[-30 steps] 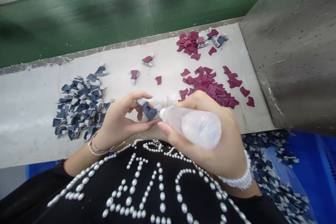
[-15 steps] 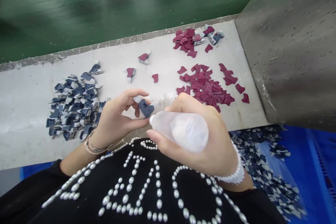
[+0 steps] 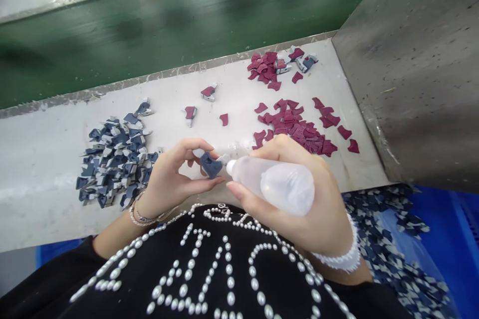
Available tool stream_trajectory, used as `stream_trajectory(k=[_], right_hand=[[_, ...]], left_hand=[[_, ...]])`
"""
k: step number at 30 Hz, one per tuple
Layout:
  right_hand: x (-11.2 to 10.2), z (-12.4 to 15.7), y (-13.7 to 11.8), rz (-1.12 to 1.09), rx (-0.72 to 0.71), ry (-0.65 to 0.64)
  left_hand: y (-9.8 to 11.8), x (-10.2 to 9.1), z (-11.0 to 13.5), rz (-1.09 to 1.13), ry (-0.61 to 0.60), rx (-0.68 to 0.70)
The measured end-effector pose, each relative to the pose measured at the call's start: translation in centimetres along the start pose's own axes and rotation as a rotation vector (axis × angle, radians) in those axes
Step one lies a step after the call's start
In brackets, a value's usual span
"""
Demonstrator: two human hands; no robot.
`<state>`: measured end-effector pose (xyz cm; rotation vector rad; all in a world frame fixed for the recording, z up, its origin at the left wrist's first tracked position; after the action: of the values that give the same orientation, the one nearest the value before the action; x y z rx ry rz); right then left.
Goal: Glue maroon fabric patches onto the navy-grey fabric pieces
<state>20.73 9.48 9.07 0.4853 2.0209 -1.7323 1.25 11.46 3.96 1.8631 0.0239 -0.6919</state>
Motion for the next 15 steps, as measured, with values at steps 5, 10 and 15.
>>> stream_trajectory(k=[5, 10, 15], right_hand=[[0.4, 0.1, -0.6, 0.028, -0.022, -0.052], [0.7, 0.1, -1.0, 0.089, -0.130, 0.007], [1.4, 0.6, -0.7, 0.016, -0.244, -0.042]], left_hand=[[-0.1, 0.0, -0.1, 0.023, 0.014, -0.009], [0.1, -0.6, -0.4, -0.006, 0.038, -0.010], [0.4, -2.2, -1.0, -0.103, 0.084, 0.026]])
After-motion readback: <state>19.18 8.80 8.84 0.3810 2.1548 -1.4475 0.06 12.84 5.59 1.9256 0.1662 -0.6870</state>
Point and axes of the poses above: each hand's wrist, its own z-axis away from the middle knuckle, its own x-axis out of the palm, y = z × x, the point moved 5 cm from there along -z, towards the middle knuckle, and after that the axes turned 6 degrees about x, right-handed, at the moved point
